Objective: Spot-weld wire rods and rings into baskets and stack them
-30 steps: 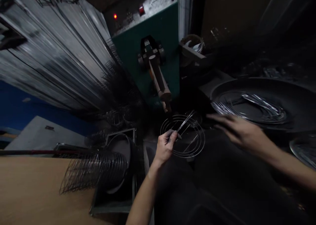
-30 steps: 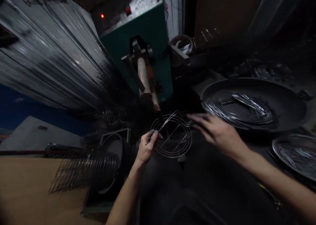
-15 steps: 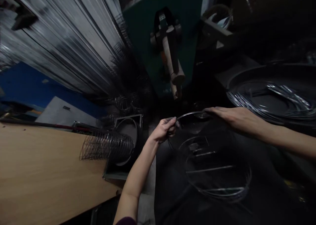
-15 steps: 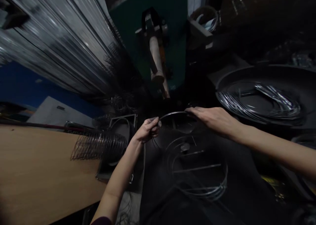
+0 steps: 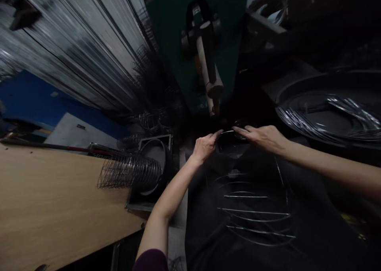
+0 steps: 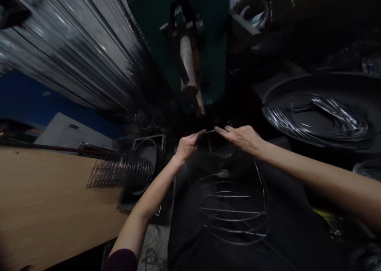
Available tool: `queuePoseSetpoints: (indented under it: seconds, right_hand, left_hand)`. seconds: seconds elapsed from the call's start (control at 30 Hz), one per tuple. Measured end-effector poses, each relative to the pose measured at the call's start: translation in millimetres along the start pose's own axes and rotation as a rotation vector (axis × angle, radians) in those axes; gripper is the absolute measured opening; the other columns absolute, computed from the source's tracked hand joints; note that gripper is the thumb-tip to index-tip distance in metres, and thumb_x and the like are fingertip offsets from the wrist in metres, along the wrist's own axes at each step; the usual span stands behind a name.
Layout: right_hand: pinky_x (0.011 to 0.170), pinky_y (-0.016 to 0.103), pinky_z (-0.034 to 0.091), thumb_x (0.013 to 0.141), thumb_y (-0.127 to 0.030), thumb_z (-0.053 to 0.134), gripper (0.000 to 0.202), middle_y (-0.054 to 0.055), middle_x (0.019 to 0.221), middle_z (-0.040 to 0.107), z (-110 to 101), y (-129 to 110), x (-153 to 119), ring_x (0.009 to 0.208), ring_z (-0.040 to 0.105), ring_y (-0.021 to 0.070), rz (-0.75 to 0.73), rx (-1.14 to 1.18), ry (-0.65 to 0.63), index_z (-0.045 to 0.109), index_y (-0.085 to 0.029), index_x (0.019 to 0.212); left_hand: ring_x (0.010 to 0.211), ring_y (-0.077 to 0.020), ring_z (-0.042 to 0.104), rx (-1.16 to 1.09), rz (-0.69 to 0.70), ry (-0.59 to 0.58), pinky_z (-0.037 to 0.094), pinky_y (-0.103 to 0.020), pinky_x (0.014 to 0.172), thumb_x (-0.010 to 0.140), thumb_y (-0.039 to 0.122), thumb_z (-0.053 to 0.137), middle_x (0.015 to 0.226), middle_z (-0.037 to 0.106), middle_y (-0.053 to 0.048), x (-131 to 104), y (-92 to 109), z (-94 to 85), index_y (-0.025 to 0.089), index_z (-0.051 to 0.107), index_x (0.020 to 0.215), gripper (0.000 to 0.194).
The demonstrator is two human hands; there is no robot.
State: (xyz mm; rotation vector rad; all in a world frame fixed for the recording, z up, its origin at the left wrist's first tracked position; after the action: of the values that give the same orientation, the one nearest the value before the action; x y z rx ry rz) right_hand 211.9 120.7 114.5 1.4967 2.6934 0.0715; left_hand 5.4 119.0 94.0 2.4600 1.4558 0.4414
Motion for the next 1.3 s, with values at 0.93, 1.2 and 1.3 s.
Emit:
queuePoseSetpoints:
  seconds: [0.93,1.2,1.3]
  right_hand:
    - [0.054,0.028,0.030,0.087,-0.016,0.037,0.048,0.007,0.099,0.068,-35,16,66,0.079,0.063,0.0241,-0.022,0.102,0.010,0.047,-0.027,0.132]
    - [0.053,0.028,0.031,0.094,-0.031,0.031,0.039,0.009,0.094,0.067,-39,18,68,0.076,0.064,0.0246,0.035,0.185,-0.021,0.054,-0.026,0.125]
    - [0.055,0.027,0.034,0.096,-0.039,0.027,0.040,0.009,0.089,0.067,-39,21,64,0.075,0.063,0.0229,0.060,0.277,-0.021,0.058,-0.022,0.116]
  left_hand:
    - [0.084,-0.0180,0.067,0.075,-0.008,-0.005,0.043,-0.021,0.068,0.096,0.029,0.039,0.093,0.071,-0.006,45,-21,-68.6,0.022,0.062,0.109,0.028]
    - [0.077,-0.0182,0.068,0.071,-0.023,-0.003,0.040,-0.022,0.063,0.095,0.033,0.042,0.082,0.072,-0.006,49,-22,-70.5,0.019,0.066,0.102,0.028]
    - [0.076,-0.0184,0.068,0.083,-0.023,0.001,0.039,-0.022,0.062,0.095,0.033,0.042,0.081,0.072,-0.007,49,-20,-72.3,0.019,0.067,0.100,0.029]
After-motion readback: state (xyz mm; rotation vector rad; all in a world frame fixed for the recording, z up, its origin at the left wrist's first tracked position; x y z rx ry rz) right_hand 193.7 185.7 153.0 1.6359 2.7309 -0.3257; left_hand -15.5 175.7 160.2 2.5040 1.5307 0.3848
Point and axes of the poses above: each hand's wrist, its own x-axis towards the middle knuckle, its own z-axis out of the palm, y = z × x, the point moved 2 cm from there along x, towards the middle knuckle
